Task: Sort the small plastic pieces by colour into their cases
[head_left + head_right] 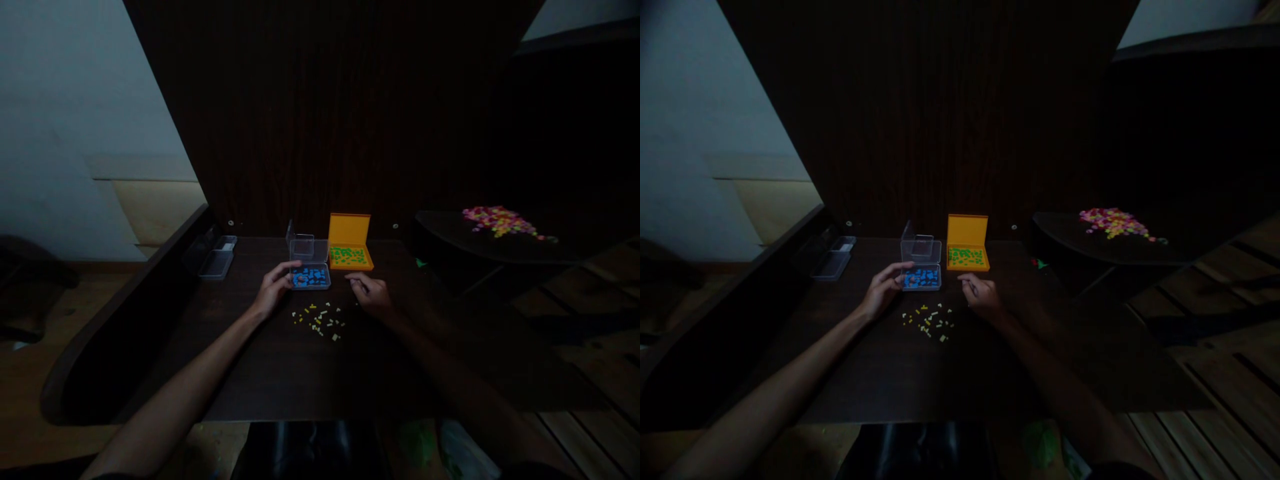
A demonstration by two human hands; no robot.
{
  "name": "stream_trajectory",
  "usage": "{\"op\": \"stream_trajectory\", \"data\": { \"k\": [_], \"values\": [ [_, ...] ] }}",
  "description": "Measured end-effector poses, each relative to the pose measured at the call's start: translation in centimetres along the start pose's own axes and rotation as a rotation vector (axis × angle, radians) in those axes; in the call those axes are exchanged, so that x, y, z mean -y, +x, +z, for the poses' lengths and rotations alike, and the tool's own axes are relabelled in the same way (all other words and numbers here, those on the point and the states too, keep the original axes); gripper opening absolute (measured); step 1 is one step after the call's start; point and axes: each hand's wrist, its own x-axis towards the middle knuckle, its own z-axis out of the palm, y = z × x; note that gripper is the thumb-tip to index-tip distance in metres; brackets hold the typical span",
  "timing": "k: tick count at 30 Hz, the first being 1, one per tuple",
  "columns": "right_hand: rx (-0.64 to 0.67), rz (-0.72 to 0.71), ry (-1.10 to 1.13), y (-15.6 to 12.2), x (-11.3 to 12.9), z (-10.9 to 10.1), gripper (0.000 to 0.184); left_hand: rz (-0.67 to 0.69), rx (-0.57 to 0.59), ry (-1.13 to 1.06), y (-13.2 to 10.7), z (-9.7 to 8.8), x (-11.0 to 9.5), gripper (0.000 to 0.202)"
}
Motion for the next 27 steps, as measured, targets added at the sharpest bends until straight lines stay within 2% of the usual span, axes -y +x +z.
{"op": "stream_trajectory", "data": {
  "k": [5, 9, 13, 15, 18, 23, 27],
  "values": [
    [-0.014, -0.035, 0.008, 0.0, -0.1, -0.1, 0.032, 0.116, 0.038, 0.068, -0.1, -0.6, -0.5, 0.033],
    [-0.017, -0.045, 0.006, -0.1, -0.3, 0.0, 0.031, 0.117, 0.081, 0.100, -0.7, -0.8, -1.5, 0.036],
    [-0.026, -0.075, 0.016, 0.0, -0.3, 0.1, 0.031, 0.086, 0.036, 0.099, -2.1, -1.7, -2.5, 0.039],
    [-0.029, -0.084, 0.022, 0.0, -0.3, 0.2, 0.030, 0.068, -0.030, 0.071, -3.1, -2.5, -2.9, 0.043],
    [-0.035, -0.094, 0.020, 0.0, -0.2, 0.3, 0.030, 0.071, -0.187, 0.032, -4.0, -3.7, -3.2, 0.053],
    [-0.020, -0.119, 0.022, -0.1, 0.0, 0.4, 0.030, 0.080, -0.503, 0.024, -3.5, -5.0, -2.8, 0.074],
    [-0.010, -0.092, 0.026, -0.1, 0.0, 0.3, 0.030, 0.093, -0.555, 0.068, -1.7, -4.7, -2.4, 0.092]
  ]
}}
